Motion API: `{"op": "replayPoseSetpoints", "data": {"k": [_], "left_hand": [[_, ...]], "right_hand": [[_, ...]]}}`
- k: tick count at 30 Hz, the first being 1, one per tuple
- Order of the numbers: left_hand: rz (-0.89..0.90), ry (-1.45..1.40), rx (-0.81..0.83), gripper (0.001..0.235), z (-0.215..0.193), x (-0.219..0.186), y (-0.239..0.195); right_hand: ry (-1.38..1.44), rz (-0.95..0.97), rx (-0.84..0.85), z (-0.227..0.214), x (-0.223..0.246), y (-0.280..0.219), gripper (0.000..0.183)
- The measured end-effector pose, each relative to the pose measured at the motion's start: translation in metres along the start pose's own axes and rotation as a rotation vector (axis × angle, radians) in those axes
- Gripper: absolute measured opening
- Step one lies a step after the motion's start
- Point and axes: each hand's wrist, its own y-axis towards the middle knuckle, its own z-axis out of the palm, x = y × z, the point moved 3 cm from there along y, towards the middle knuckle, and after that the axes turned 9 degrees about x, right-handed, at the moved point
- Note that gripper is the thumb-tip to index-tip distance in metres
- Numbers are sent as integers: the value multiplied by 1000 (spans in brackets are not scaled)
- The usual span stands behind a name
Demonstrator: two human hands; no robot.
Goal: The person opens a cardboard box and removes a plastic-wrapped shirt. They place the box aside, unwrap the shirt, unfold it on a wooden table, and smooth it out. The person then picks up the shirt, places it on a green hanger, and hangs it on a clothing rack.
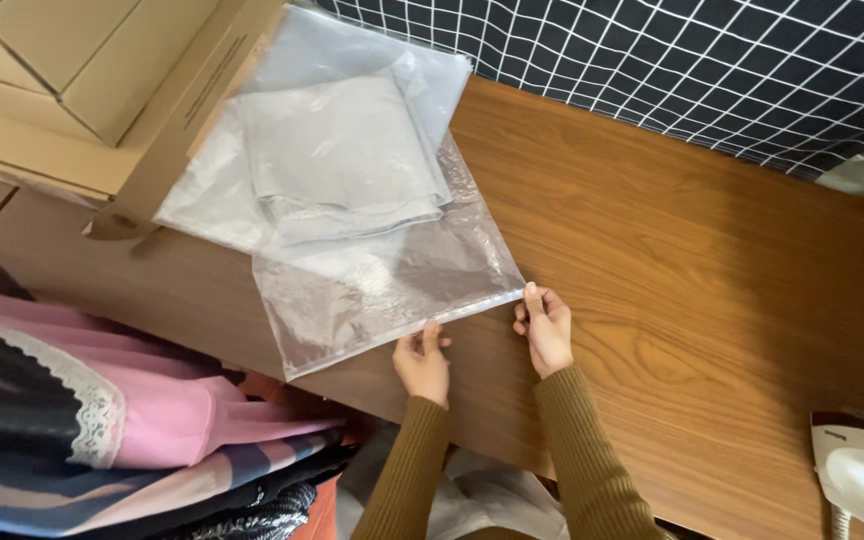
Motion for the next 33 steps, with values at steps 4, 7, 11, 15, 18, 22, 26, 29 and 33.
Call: {"op": "replayPoseSetpoints", "data": {"k": [4, 7, 11, 15, 18, 22, 26, 29, 33], "left_hand": [[7, -49, -23, 14, -26, 6, 8], [12, -61, -49, 15, -44, 6, 8], [1, -85, -77, 17, -66, 6, 10], [22, -95, -120, 17, -88, 10, 18], [21, -90, -150, 17, -103, 6, 19], [60, -82, -189, 18, -123, -5, 17], [68, -67, -207, 18, -138, -7, 18], [75, -75, -241, 18, -153, -12, 17], [76, -37, -304, 19, -193, -2, 24]], "right_hand": [[7, 7, 5, 4, 6, -3, 19], [5, 10, 9, 3, 5, -2, 19], [-9, 9, 7, 5, 9, -6, 19], [-5, 1, 12, 4, 6, -5, 19], [0, -4, 11, 2, 4, -3, 19], [-1, -6, 16, 5, 7, -6, 19], [-3, -13, 10, 2, 4, -5, 20], [7, -17, 5, 2, 4, -5, 20], [14, -22, -4, 2, 7, -5, 20]]}}
